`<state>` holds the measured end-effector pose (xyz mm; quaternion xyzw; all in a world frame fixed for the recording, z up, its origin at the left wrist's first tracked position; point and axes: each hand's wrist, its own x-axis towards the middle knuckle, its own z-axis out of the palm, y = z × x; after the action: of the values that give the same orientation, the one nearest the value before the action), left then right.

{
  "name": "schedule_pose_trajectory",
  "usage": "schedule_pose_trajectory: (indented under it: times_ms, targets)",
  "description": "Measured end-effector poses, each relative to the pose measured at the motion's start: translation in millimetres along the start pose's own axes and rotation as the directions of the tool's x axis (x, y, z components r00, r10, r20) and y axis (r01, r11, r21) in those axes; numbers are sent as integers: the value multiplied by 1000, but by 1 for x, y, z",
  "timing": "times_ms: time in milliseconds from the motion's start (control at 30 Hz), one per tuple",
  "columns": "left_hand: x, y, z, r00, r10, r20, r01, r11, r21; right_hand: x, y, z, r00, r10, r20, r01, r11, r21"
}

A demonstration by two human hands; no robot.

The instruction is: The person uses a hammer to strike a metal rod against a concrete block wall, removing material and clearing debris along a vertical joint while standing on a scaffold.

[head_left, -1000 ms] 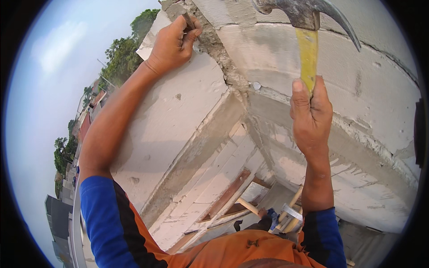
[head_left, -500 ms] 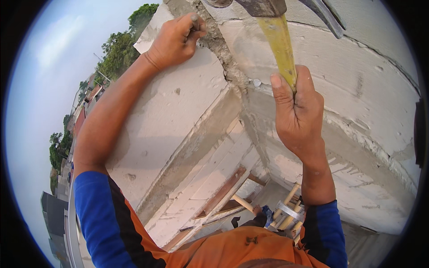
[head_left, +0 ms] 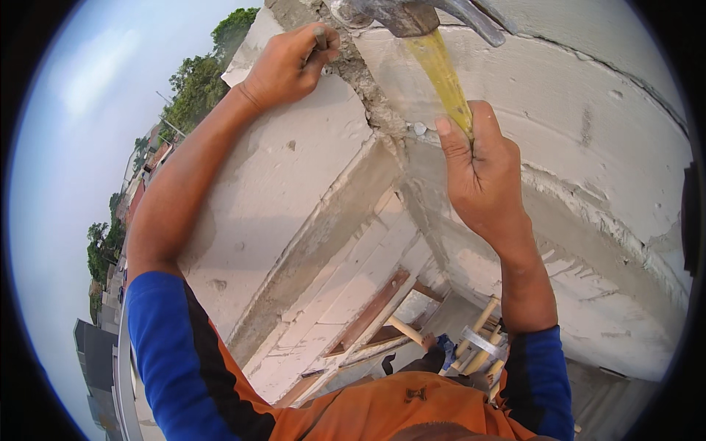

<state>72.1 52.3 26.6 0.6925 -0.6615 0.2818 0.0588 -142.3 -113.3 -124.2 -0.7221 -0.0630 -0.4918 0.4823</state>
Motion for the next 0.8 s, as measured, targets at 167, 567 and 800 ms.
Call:
schedule_pose_trajectory:
  times_ms: [167,567,800]
  targets:
    - [1,6,-14,998,-54,40,56,997,-47,-7,-12,-16,999,47,-22,-47,999,-17]
    - [-14,-6,-1,976,-186,-116,150,953,-265,-21,-18,-21,991,134,14,-134,991,7]
    - [-11,7,-2,992,-114,-62,105,987,-124,-1,-14,-7,998,45,47,-41,995,-86]
